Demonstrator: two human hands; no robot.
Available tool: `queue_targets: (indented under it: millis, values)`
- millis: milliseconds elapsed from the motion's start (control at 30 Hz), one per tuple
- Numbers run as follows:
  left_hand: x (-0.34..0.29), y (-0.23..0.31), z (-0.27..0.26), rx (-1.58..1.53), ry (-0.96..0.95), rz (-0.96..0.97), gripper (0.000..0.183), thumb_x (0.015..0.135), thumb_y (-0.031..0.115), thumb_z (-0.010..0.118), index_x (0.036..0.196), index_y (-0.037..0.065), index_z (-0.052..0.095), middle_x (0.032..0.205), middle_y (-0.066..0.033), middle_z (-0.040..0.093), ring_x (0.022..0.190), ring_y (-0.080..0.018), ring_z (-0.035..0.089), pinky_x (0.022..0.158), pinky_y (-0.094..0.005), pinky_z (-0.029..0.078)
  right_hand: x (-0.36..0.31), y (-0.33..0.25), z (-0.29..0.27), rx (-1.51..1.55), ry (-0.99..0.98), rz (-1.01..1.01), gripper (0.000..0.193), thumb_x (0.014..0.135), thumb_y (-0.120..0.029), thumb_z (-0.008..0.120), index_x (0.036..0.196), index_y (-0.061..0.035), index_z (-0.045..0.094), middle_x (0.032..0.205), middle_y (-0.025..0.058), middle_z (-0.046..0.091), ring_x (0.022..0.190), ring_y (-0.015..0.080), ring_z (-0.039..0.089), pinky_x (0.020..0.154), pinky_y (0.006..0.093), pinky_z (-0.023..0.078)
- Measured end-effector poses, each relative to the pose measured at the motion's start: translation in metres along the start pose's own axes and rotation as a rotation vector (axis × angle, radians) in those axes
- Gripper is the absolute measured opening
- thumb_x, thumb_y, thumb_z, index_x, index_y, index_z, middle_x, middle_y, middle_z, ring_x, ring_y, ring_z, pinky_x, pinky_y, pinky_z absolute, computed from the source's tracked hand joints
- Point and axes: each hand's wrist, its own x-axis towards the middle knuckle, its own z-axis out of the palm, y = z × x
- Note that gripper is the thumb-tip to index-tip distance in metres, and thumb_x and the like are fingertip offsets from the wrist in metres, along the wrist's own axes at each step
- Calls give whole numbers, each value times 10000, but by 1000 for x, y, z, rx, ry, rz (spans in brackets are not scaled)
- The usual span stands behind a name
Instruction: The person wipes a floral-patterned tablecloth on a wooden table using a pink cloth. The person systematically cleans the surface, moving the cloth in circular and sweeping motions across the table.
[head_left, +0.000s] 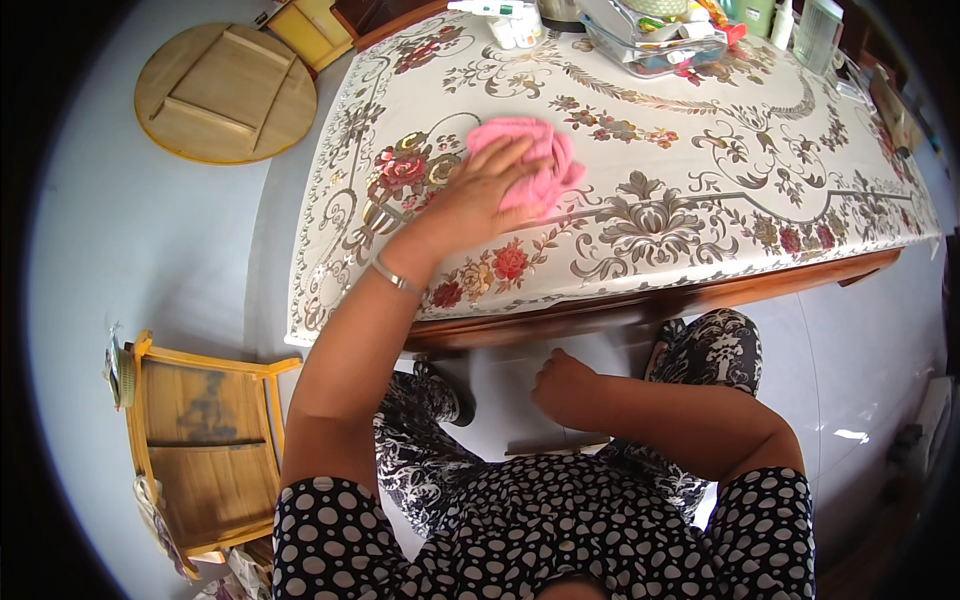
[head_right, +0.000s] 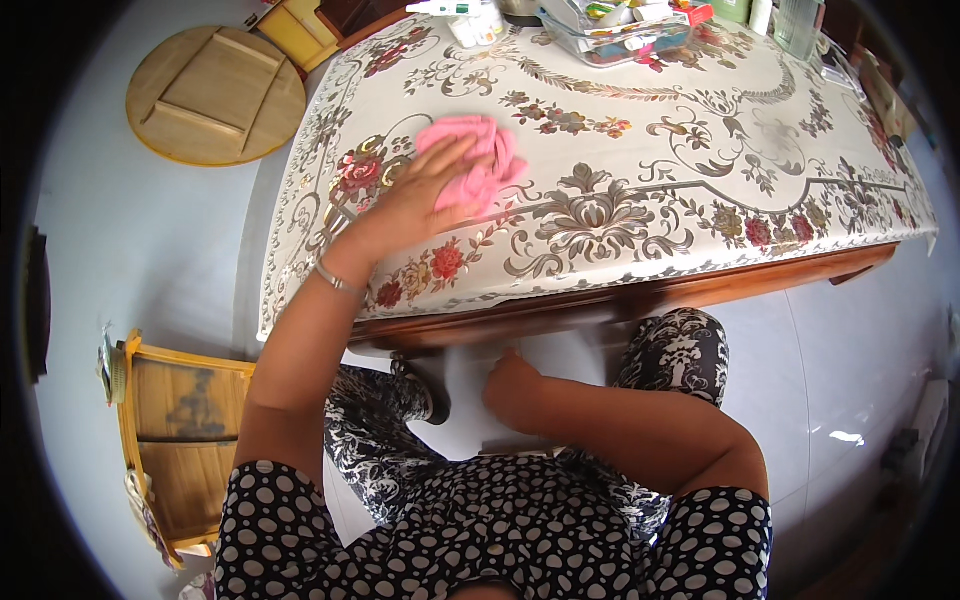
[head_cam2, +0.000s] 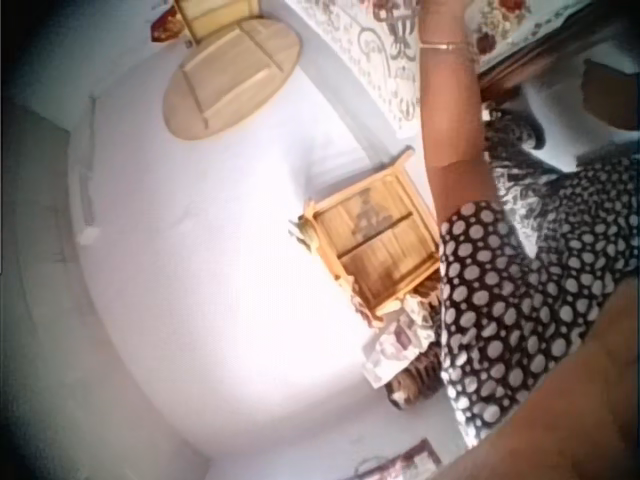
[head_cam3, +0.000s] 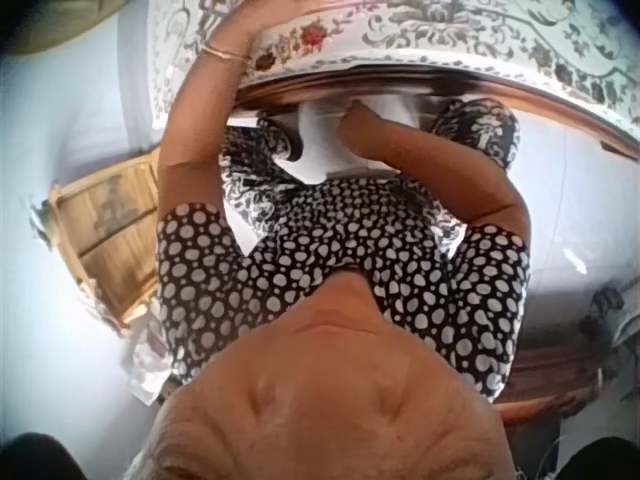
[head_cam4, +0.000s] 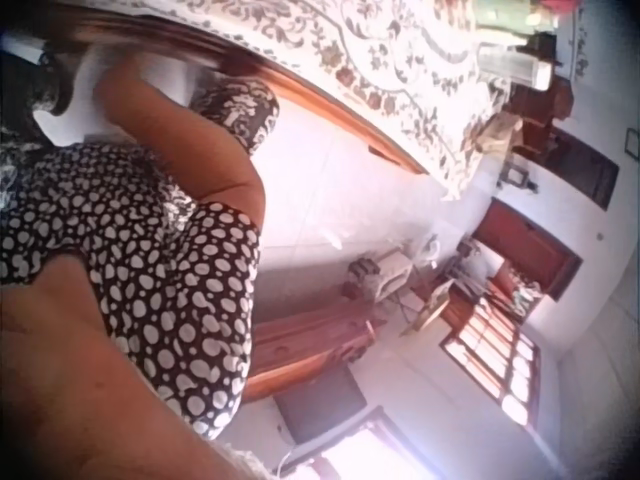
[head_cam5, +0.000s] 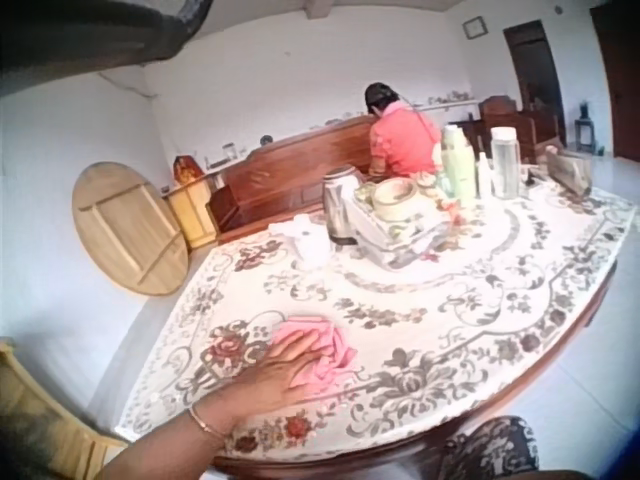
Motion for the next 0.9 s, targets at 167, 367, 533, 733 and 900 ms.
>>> queue_targets:
  millis: [167, 367, 533, 733, 900]
  values:
    - [64, -53, 17, 85, 18, -148, 640, 834, 547, 457, 1356, 194, 350, 1444, -54, 246, 1334, -233, 207, 1043, -468, 227, -4, -6, -8, 51, 117, -3, 70, 675, -116, 567, 713, -90, 620, 744, 54, 599, 747, 206, 562, 747, 345, 371]
    - [125, -97, 28, 157, 42, -362, 653, 824, 569, 425, 1369, 223, 325, 1454, -19, 224, 1334, -225, 204, 1047, -452, 221, -8, 3, -14, 167, 169, -40, 109, 692, -162, 568, 734, -88, 636, 763, 65, 606, 761, 223, 568, 769, 396, 375]
    - [157, -100, 28, 151, 14, -594, 656, 830, 573, 406, 1383, 240, 289, 1464, 13, 198, 1347, -208, 166, 1051, -485, 198, -11, 13, -17, 155, 192, -35, 122, 685, -170, 572, 739, -81, 635, 751, 58, 599, 752, 221, 564, 750, 387, 376]
    - [147, -93, 33, 174, 38, -528, 634, 831, 571, 416, 1363, 236, 332, 1455, -10, 227, 1334, -220, 201, 1046, -477, 215, -4, 12, -14, 111, 88, 10, 91, 667, -130, 564, 714, -72, 616, 746, 67, 598, 733, 224, 565, 748, 355, 380]
    - [109, -64, 38, 105, 137, -114, 562, 834, 498, 477, 1300, 186, 440, 1412, -68, 306, 1283, -255, 301, 1011, -450, 284, 0, 18, 3, 27, 218, 32, 80, 663, -127, 552, 683, -92, 621, 723, 77, 608, 716, 239, 585, 767, 390, 404]
